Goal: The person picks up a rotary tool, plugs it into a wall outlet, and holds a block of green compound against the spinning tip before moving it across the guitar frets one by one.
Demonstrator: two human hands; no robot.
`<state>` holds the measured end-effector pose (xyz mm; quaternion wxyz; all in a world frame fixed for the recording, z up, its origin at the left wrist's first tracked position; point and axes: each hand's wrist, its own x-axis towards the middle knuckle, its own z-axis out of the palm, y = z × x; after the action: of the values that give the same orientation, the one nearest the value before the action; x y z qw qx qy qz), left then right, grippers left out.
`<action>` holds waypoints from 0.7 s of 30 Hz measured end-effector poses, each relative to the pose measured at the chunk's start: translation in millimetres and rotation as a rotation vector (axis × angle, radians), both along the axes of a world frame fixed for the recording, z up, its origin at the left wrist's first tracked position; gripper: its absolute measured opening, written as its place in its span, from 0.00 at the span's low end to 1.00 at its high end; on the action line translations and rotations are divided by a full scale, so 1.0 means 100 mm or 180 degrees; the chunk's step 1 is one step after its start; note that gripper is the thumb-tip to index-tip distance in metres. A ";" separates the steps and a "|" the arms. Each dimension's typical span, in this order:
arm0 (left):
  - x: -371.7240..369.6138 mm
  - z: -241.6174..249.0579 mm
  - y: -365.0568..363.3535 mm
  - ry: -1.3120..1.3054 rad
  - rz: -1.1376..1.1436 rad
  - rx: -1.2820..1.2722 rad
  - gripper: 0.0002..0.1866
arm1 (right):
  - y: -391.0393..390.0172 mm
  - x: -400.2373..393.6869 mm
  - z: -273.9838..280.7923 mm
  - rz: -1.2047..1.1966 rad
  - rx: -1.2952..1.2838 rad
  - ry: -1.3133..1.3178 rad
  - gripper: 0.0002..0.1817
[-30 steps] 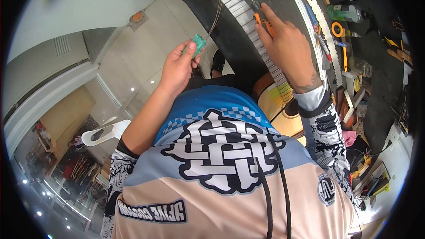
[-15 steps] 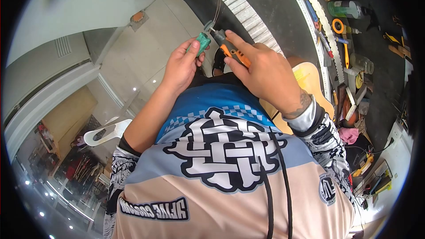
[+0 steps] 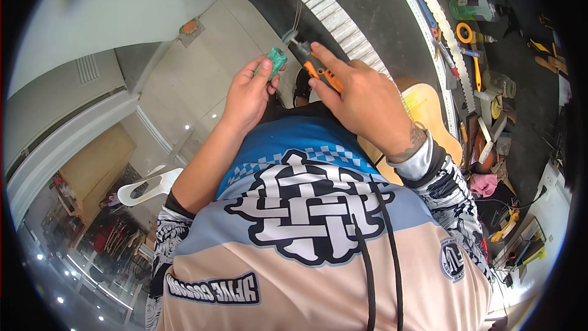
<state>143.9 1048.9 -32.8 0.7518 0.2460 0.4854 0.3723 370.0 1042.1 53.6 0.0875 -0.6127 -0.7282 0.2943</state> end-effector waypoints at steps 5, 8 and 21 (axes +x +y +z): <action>-0.04 0.02 -0.01 -0.0012 -0.0076 -0.0016 0.22 | 0.12 0.17 -0.11 -0.0189 0.0283 -0.0409 0.27; -0.05 -0.01 -0.03 0.0019 -0.0099 -0.0048 0.22 | 0.13 0.24 -0.16 -0.0257 0.0298 -0.0582 0.27; -0.04 0.04 -0.07 0.0157 -0.0101 -0.0063 0.22 | 0.12 0.34 -0.24 -0.0296 0.0457 -0.0737 0.28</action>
<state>139.8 1042.3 -29.3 0.7478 0.2554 0.5035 0.3494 403.7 1054.0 29.2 0.0600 -0.6679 -0.7234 0.1644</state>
